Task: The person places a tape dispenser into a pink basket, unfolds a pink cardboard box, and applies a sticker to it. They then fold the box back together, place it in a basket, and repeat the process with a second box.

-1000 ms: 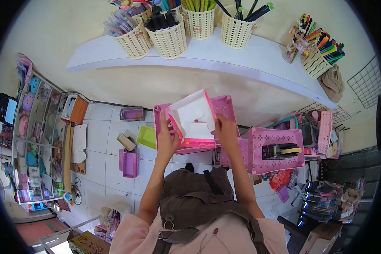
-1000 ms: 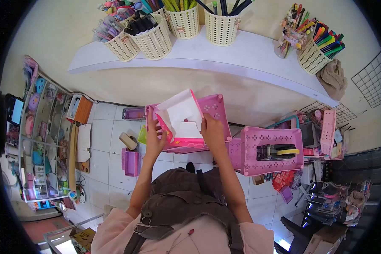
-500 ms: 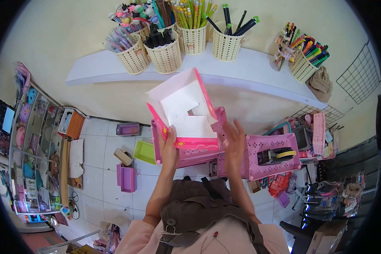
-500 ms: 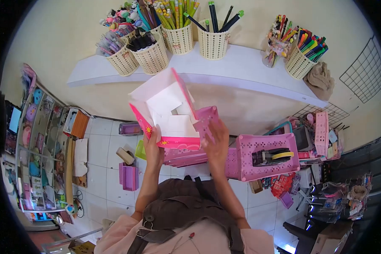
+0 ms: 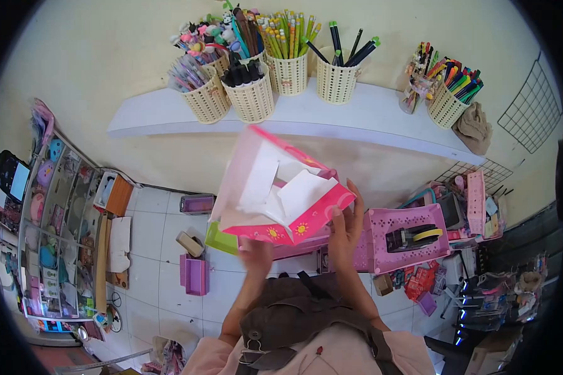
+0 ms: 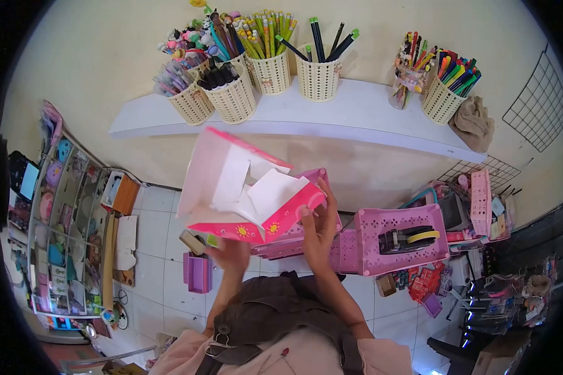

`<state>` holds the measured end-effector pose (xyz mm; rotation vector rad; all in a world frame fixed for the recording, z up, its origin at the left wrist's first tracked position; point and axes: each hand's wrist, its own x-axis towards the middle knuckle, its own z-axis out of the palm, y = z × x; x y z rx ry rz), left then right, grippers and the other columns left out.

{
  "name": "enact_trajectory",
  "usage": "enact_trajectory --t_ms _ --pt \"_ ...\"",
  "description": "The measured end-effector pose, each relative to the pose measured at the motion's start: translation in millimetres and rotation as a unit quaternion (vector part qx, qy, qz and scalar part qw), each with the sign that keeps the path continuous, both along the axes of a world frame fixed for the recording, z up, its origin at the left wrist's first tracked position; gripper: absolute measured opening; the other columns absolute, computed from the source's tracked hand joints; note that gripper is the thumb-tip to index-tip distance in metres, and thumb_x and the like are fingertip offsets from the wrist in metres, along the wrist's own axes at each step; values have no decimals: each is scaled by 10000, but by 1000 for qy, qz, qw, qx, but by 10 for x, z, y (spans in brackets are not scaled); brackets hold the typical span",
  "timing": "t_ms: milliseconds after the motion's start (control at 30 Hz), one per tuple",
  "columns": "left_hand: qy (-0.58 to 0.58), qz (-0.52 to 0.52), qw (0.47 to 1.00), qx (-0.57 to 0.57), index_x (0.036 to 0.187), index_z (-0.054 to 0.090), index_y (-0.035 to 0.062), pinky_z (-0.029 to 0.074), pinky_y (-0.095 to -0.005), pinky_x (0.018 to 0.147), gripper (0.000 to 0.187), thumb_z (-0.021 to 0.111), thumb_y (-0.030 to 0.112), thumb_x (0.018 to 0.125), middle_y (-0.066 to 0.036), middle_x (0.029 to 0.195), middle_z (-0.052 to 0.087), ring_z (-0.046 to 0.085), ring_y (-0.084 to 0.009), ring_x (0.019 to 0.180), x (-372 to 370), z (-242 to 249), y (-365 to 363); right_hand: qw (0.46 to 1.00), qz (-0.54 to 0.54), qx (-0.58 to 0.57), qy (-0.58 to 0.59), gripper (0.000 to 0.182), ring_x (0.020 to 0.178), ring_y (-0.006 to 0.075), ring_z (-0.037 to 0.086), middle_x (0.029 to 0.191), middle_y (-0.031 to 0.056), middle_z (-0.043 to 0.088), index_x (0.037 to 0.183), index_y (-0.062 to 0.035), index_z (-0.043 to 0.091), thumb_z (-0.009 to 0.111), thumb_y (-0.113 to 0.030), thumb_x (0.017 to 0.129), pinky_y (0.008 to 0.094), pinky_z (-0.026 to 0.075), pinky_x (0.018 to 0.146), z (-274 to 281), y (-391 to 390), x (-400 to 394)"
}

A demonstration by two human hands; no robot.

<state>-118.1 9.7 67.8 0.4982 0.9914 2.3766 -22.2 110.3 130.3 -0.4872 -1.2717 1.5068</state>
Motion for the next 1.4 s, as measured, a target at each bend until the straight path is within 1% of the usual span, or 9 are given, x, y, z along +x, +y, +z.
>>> enact_trajectory --t_ms 33,167,233,300,367,500,833,1167,1400 --pt "-81 -15 970 230 1259 217 64 335 -345 898 739 428 561 754 -124 1211 361 404 -210 1076 -108 19 -45 999 -13 43 0 479 959 131 471 1119 120 431 1235 -40 271 480 -48 804 231 442 695 26 28 15" --pt "-113 -175 947 246 1240 266 45 374 -378 870 808 341 656 717 -142 1207 383 429 -258 1066 -641 220 -395 992 80 86 -52 482 922 125 504 1066 130 471 1227 -55 305 507 -48 789 225 447 678 134 194 99" --pt "-32 -70 993 -87 1213 310 18 386 -380 860 793 413 622 710 -151 1175 420 447 -258 1048 -671 221 -567 980 137 85 -117 483 818 130 554 977 128 520 1210 -63 346 538 -48 768 232 459 658 214 237 130" --pt "-10 -97 992 -85 1197 317 -15 389 -361 858 740 492 528 727 -151 1148 441 456 -246 1036 -668 230 -611 977 134 95 -136 480 754 132 569 930 125 535 1198 -71 371 557 -55 756 230 465 630 276 254 130" --pt "-3 -89 973 -215 1180 332 -28 397 -339 844 637 538 393 748 -144 1118 458 465 -233 1021 -546 452 -524 974 128 105 -154 477 691 133 584 883 122 550 1186 -79 397 576 -62 744 227 470 602 342 243 126" --pt "-130 -65 978 -152 1169 348 -17 388 -314 840 516 491 313 799 -129 1102 463 470 -211 1006 -339 556 -450 950 98 150 -257 475 638 146 600 807 122 561 1159 -93 443 618 -123 719 225 476 542 435 187 170" --pt "-80 -110 979 -153 1198 315 2 377 -310 856 573 391 435 830 -129 1140 431 442 -206 1044 -142 658 -356 916 126 185 -334 517 605 159 600 777 128 578 1157 -118 455 655 -209 690 247 474 521 419 162 246" --pt "-55 -142 977 -146 1224 272 6 355 -321 885 602 355 458 835 -137 1184 391 413 -216 1080 -42 660 -310 941 80 111 -309 302 666 196 612 806 134 607 918 -4 522 634 -194 713 272 476 552 337 104 279" --pt "-63 -150 977 -138 1234 255 16 348 -332 898 580 345 436 844 -130 1201 374 397 -221 1098 -12 616 -310 931 -37 235 -277 265 772 166 579 903 133 580 899 6 545 635 -153 706 267 469 544 248 57 266"
